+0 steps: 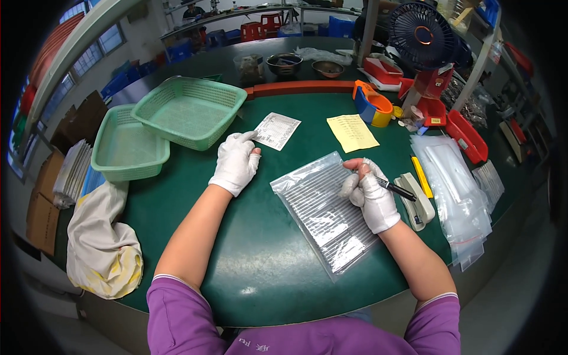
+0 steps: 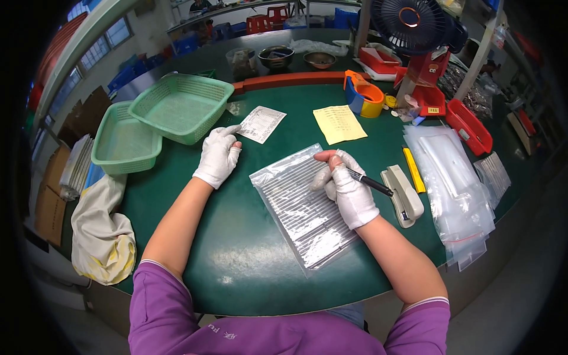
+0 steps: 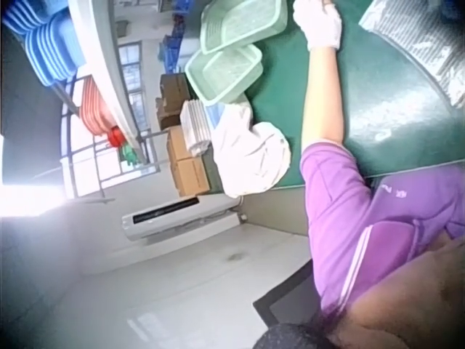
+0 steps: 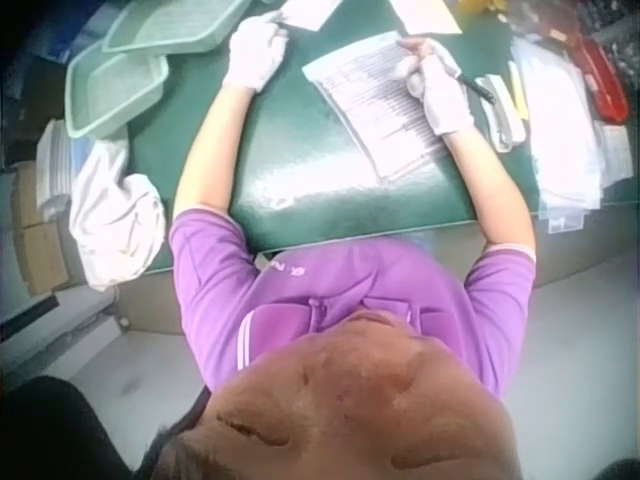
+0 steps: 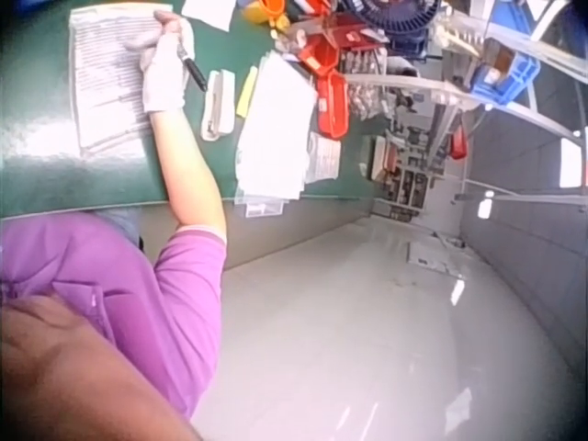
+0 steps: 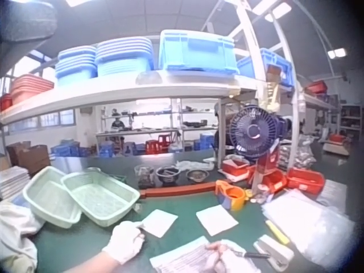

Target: Packaging bundles of metal rods into plastic bags, labeling them with a marker, and placing them into a cardboard box.

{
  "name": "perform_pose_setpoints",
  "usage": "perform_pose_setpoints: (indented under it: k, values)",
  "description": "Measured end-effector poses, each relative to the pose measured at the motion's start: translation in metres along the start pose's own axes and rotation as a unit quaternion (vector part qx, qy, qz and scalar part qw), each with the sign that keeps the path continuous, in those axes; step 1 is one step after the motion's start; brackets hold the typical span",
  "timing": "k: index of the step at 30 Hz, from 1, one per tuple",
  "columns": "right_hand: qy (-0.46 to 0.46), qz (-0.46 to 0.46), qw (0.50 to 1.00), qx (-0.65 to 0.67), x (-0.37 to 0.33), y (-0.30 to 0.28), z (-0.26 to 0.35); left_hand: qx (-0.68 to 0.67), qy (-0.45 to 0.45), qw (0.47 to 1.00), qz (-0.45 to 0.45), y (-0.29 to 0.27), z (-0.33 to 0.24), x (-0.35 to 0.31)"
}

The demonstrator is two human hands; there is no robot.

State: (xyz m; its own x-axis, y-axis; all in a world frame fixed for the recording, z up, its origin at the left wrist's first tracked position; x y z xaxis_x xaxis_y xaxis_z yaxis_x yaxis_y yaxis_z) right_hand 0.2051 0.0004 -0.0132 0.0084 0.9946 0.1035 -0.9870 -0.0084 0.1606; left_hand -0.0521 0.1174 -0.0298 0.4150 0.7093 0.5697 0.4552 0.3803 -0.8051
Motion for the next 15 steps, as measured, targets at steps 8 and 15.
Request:
perform_pose_setpoints:
  k: [8, 15]
  values:
    - [0.014, -0.023, 0.999, 0.033, 0.003, -0.013, -0.005, -0.307, 0.336, 0.885, 0.101, -0.042, -0.132, -0.023]
    - [0.042, -0.043, 0.991, 0.120, 0.001, -0.011, 0.001, -0.305, 0.316, 0.853, 0.281, -0.037, -0.171, -0.055]
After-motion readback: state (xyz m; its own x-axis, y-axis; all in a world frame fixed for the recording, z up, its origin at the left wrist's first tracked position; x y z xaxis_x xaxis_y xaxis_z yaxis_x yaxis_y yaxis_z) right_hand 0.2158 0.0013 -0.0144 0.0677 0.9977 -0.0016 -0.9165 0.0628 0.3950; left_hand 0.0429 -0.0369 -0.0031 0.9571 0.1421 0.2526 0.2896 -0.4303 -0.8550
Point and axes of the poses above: each hand's wrist, its own x-axis towards the middle knuckle, its own y-axis out of the palm, z = x × y, the point moved 2 cm from there along x, towards the middle knuckle, and after that the axes turned 1 degree about -x, right-handed, at the moved point
